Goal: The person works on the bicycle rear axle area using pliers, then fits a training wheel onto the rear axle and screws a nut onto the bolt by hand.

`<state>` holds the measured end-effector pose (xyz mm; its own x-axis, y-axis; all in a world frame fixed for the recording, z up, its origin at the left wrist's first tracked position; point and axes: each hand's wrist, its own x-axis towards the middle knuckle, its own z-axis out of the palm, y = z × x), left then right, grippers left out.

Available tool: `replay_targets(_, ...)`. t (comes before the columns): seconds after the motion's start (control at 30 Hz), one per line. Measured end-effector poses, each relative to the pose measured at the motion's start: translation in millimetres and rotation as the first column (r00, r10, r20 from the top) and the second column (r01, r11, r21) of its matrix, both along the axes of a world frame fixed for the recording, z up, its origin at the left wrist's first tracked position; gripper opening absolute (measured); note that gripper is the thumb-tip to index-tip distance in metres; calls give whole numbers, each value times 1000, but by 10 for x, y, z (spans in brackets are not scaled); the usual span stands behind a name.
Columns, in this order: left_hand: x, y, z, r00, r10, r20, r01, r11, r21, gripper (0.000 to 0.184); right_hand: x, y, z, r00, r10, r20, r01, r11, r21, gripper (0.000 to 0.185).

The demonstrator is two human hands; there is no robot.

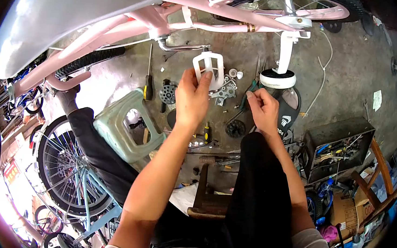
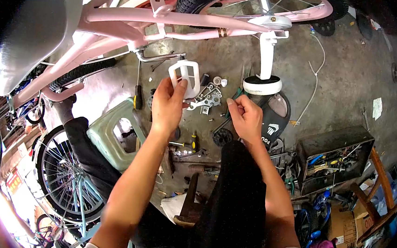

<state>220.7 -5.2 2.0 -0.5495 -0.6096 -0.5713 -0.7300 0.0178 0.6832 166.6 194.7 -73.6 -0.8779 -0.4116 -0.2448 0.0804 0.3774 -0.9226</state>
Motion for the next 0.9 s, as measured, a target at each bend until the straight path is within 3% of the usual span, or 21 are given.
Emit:
replay_targets(0.07,3,-102,-92,989,147,-2,-145,975,166,31,1,-8,-1,1000,-2,-6,2,1000,5,30)
replay_targets(0.13,117,-342,-324,992,89,87,-100,986,137,33,-9,-21,4,1000,-2,-15,2,1000,5,31)
replay_targets(0.2,308,-610,-546,989,66,134,-55,995,-78,32,-7,-25,11,1000,2,16,-3,1000,18,32)
replay_targets(0.27,412,-704,-394,990,47,129,-40,998,-58,34,-4,-18,12,1000,-1,30,1,1000,25,32)
replay_targets(0.33,574,-777,-343,965,-77,251,140,960,-244,42,-3,-14,-4,999,-8,43,7,1000,28,32)
replay_targets(0.4,915,-739,-474,958,-50,281,156,916,-371,47,-1,0,-25,1000,3,6,-3,1000,13,32)
replay_targets(0.43,1068,-641,-491,960,33,277,54,952,-301,44,4,-4,-26,1000,-7,21,7,1000,-1,32)
replay_targets(0.5,1465,-378,-578,926,-125,356,289,842,-455,36,3,-6,-14,999,-8,35,8,1000,-5,32)
replay_targets(0.6,1824,273,-457,861,-318,397,453,834,-316,23,5,1,-17,999,-12,45,12,1000,-5,31)
replay_targets(0.63,1900,490,-404,785,-428,448,573,777,-262,19,9,9,-26,998,-26,62,26,1000,-8,31)
replay_targets(0.67,1991,697,-349,831,-492,261,549,800,-241,19,16,17,-32,996,-40,79,41,999,-10,30)
replay_targets(0.77,1915,1203,-199,618,-709,339,733,676,76,18,17,18,6,995,-59,83,61,998,-21,30)
replay_targets(0.9,1738,1448,-293,624,-773,117,777,630,16,18,34,70,-78,985,-147,90,155,984,-88,30)
